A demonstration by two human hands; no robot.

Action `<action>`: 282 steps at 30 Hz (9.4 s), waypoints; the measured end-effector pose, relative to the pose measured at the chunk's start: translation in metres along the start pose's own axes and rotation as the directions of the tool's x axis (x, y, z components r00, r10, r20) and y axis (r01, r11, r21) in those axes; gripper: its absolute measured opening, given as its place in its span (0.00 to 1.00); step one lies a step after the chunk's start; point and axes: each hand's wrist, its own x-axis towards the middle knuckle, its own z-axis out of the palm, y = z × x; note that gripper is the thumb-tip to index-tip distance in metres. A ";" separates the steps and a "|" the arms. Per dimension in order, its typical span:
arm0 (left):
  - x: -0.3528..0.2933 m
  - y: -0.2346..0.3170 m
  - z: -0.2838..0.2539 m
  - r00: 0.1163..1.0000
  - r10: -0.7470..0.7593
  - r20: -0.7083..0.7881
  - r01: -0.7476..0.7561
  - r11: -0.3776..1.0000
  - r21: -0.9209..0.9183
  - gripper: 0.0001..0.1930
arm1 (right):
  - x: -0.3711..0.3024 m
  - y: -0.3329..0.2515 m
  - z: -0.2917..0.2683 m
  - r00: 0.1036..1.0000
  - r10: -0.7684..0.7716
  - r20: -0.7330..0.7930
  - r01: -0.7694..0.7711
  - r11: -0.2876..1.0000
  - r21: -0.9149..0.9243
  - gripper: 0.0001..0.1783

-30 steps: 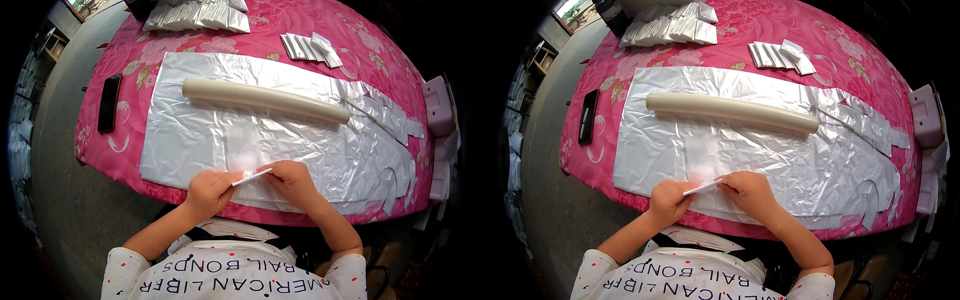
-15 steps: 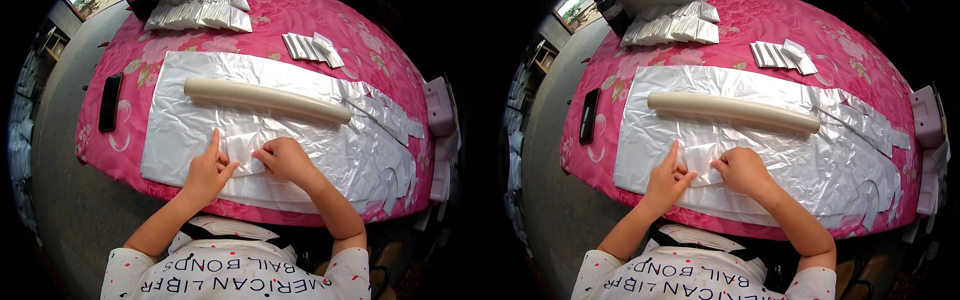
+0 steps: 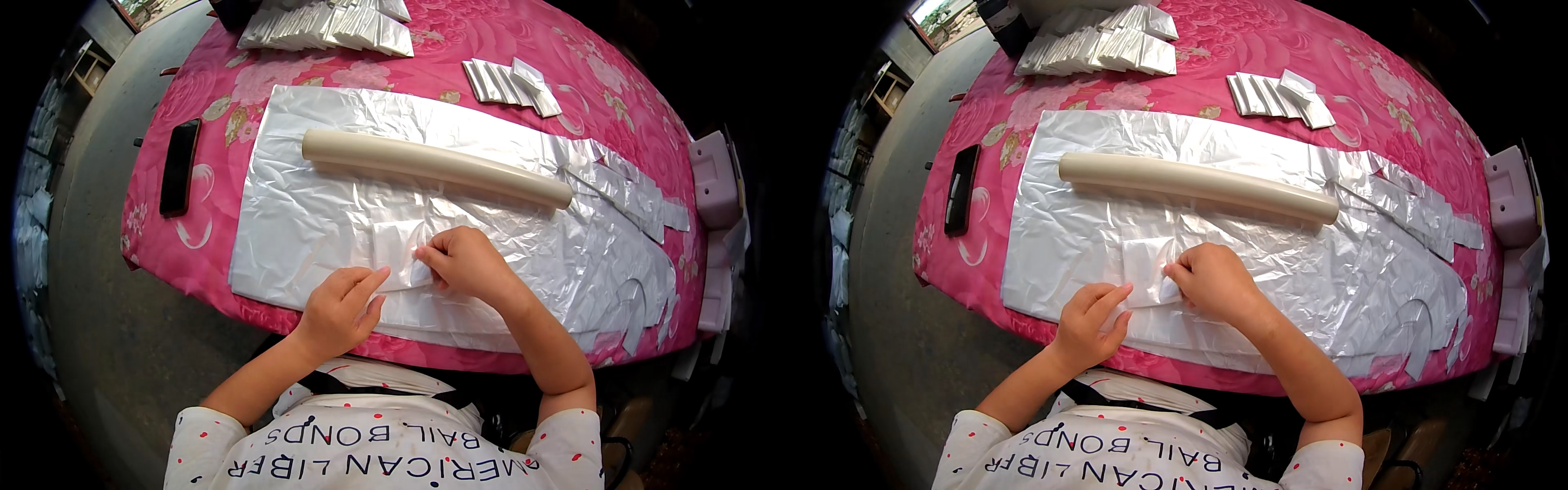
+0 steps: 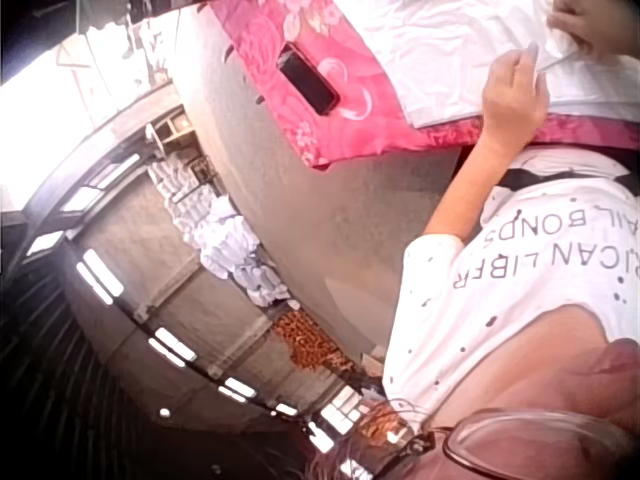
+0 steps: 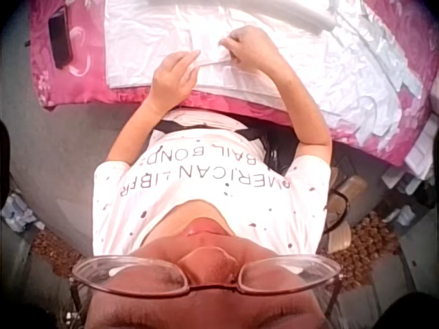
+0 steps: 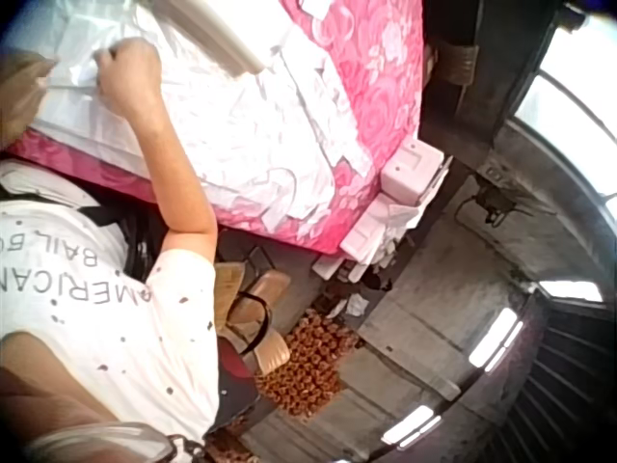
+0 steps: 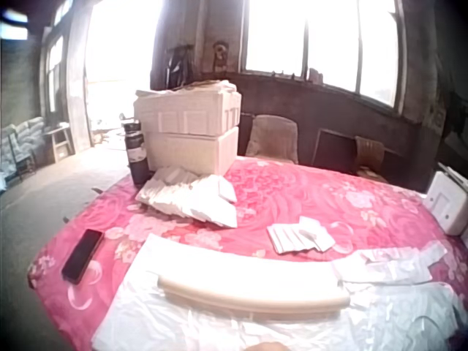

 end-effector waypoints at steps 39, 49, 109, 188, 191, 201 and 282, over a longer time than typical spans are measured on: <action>0.046 -0.002 0.040 0.929 -0.220 0.297 0.102 0.924 0.368 0.51 | 0.002 0.003 -0.003 0.998 0.058 0.032 -0.063 0.983 0.175 0.12; 0.044 -0.002 0.041 0.934 -0.216 0.285 0.107 0.929 0.355 0.55 | -0.026 -0.002 -0.005 0.984 -0.034 -0.177 -0.043 0.909 -0.414 0.09; -0.045 0.012 -0.060 0.910 -0.390 0.139 0.409 0.900 -0.149 0.10 | 0.057 0.017 -0.090 0.689 -0.548 -0.474 0.316 0.816 -0.484 0.22; 0.104 -0.010 -0.080 0.958 -0.154 0.240 -0.092 0.631 0.770 0.16 | -0.164 0.086 0.015 0.939 0.261 -0.226 -0.257 0.965 0.047 0.25; 0.106 0.039 -0.020 0.963 0.135 0.232 -0.212 0.912 0.351 0.21 | -0.164 0.083 0.014 0.937 0.264 -0.229 -0.254 0.964 0.073 0.25; 0.075 0.053 0.118 0.913 0.114 0.391 -0.164 0.982 0.096 0.34 | -0.176 0.096 0.014 0.935 0.263 -0.237 -0.256 0.965 0.062 0.25; 0.051 -0.015 0.036 0.950 -0.234 0.205 0.111 0.871 0.479 0.46 | 0.039 0.112 -0.151 0.544 -0.321 -0.775 -0.030 0.916 -0.400 0.22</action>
